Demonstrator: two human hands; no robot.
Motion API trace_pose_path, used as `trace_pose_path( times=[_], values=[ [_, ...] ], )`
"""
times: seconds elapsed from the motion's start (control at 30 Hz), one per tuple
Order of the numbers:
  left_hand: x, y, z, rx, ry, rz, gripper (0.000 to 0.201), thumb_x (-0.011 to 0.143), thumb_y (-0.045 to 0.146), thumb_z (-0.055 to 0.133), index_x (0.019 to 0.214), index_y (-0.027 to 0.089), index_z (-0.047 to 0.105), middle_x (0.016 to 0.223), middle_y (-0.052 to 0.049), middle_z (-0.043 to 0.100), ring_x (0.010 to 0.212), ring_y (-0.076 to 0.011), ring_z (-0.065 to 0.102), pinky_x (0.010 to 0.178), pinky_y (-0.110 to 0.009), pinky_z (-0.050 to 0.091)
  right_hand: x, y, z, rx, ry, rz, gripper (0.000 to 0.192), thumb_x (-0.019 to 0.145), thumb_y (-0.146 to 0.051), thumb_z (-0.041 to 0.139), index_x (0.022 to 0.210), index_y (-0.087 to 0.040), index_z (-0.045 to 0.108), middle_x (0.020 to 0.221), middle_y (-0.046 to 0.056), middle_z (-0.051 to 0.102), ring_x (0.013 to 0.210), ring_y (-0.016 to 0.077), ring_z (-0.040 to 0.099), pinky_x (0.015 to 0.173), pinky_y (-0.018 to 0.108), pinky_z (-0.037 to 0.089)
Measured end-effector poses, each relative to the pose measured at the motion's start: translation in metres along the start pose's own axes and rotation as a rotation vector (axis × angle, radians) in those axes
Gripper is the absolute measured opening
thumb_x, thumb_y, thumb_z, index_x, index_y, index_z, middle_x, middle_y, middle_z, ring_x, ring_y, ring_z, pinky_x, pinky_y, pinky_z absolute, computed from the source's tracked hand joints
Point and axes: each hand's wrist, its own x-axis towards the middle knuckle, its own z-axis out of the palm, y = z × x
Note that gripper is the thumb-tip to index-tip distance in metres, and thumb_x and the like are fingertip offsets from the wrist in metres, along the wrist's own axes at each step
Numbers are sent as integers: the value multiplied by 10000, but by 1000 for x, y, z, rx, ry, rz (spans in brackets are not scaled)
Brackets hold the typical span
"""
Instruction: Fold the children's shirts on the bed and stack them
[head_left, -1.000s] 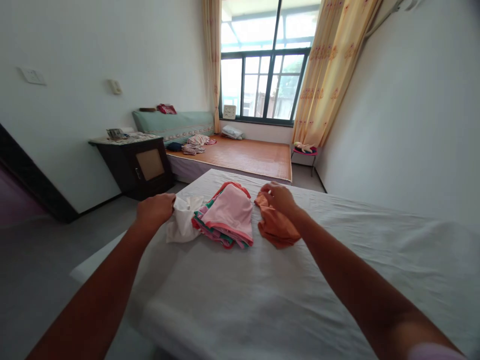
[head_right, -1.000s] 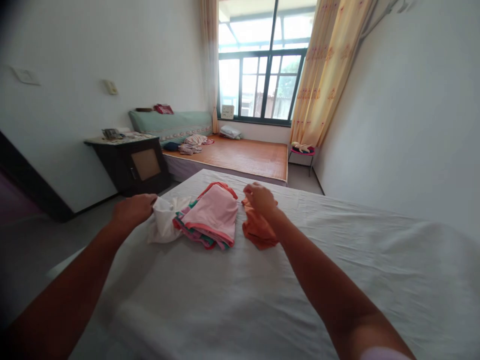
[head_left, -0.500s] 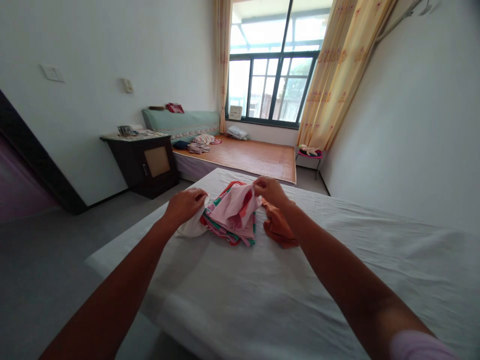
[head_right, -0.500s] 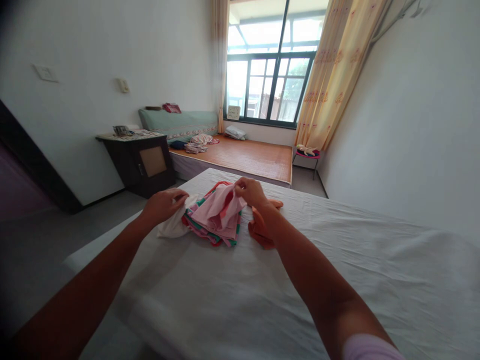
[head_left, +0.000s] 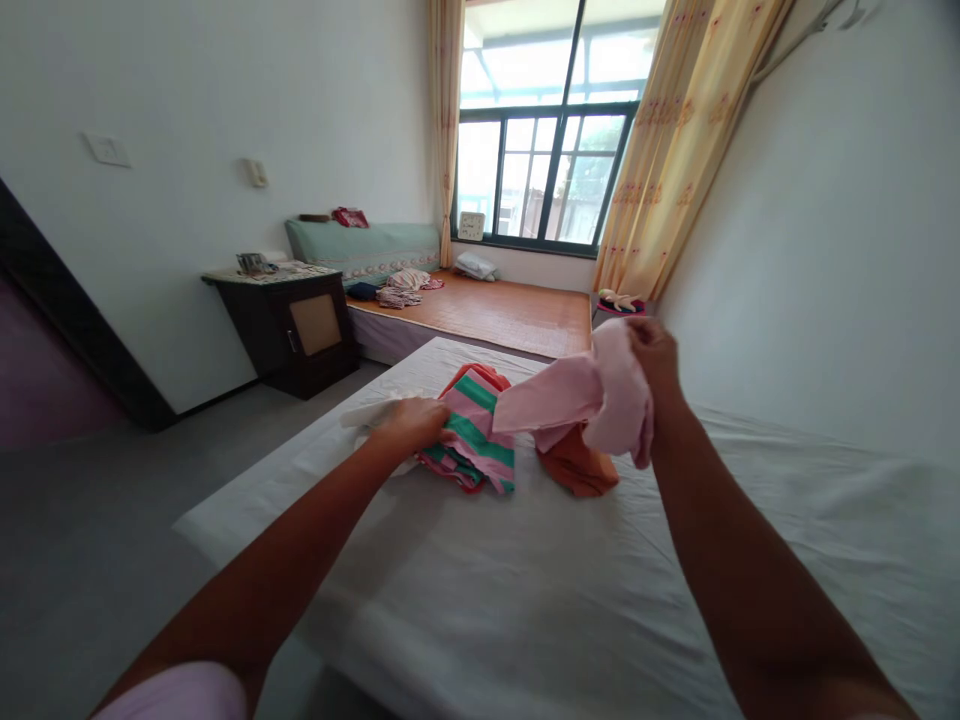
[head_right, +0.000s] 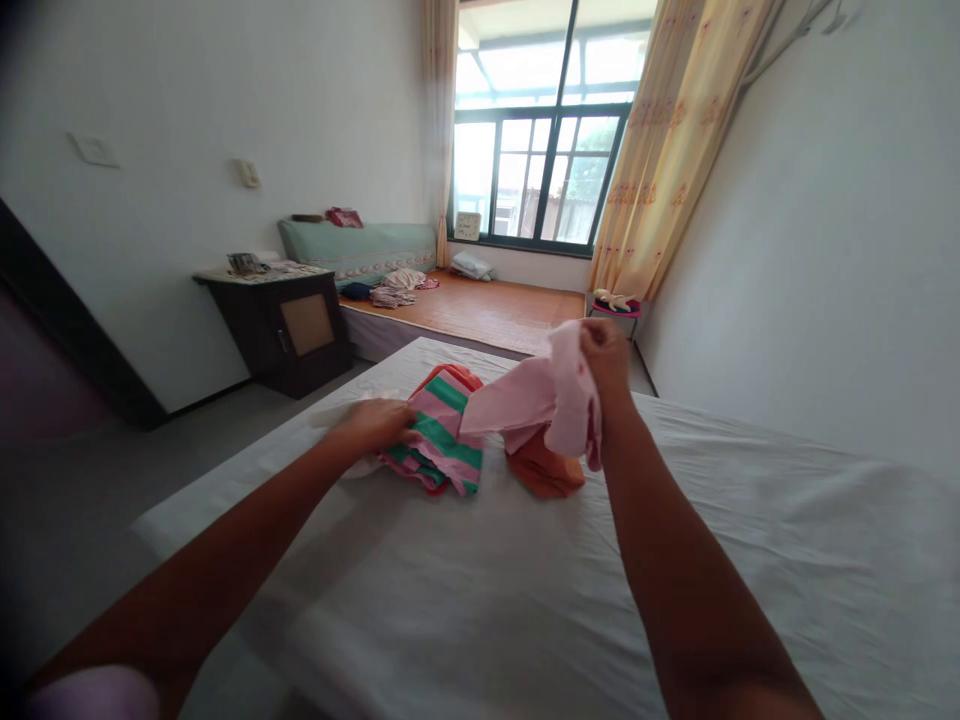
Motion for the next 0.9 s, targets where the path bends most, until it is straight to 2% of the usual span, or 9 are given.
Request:
trace_pose_path(
  times=[0.17,0.3,0.37,0.47,0.5,0.57,0.7,0.8,0.9],
  values=[
    [4,18,4,80,-91,26,138,665,244,720,776,163,730,906,-188,723,910,-333,670,790,-374,474,-52,11,60,-103,-340,-70,157,764,-286,560,855,-192,647,750,22,681,640,152,633,612,265,493],
    [10,20,-26,22,-41,38,52,634,236,694,639,184,694,753,-95,717,795,-271,667,716,-324,455,-64,21,83,-124,-451,-63,115,765,-237,557,829,-195,644,728,11,687,654,152,645,656,273,502],
    [16,11,-54,-164,106,57,119,662,275,662,605,172,668,641,-27,664,705,-200,635,656,-266,425,-60,17,88,-138,-333,-71,119,774,-238,552,844,-194,637,745,18,687,672,160,645,671,283,500],
    [26,-11,-92,-709,602,28,283,784,351,544,672,114,652,616,7,601,595,-105,537,568,-209,376,-56,1,96,-115,-72,-124,172,808,-254,523,935,-187,616,880,42,693,709,158,632,660,278,490],
    [28,-19,-101,-898,782,-4,293,798,365,535,716,109,649,624,13,593,565,-88,501,545,-202,370,-57,-5,101,-107,-56,-152,181,823,-258,511,955,-186,612,914,45,692,712,153,627,655,272,486],
    [27,-32,-109,-1162,1023,-75,265,790,378,571,787,122,640,614,31,570,515,-75,445,507,-199,371,-64,-15,114,-145,-204,-228,167,842,-261,514,943,-191,627,916,34,695,712,144,624,663,260,478],
    [7,-48,-101,-1070,1187,-138,189,800,334,587,807,153,639,652,24,573,569,-102,503,542,-208,421,-87,-16,148,-464,-704,-347,219,854,-306,576,1043,-238,664,1062,24,690,854,162,653,749,265,472],
    [-14,-54,-85,-829,1311,-175,202,848,319,530,865,159,653,801,-13,644,734,-136,586,664,-228,463,-104,-7,169,-729,-832,-347,310,847,-334,598,1145,-257,637,1191,58,646,960,215,654,769,298,475],
    [-29,-63,-67,-755,1132,-180,223,840,324,529,898,160,668,800,-13,666,716,-139,609,647,-225,470,-113,-1,178,-817,-873,-371,239,889,-293,518,1060,-232,675,1096,80,685,937,228,668,764,305,474]
  ],
)
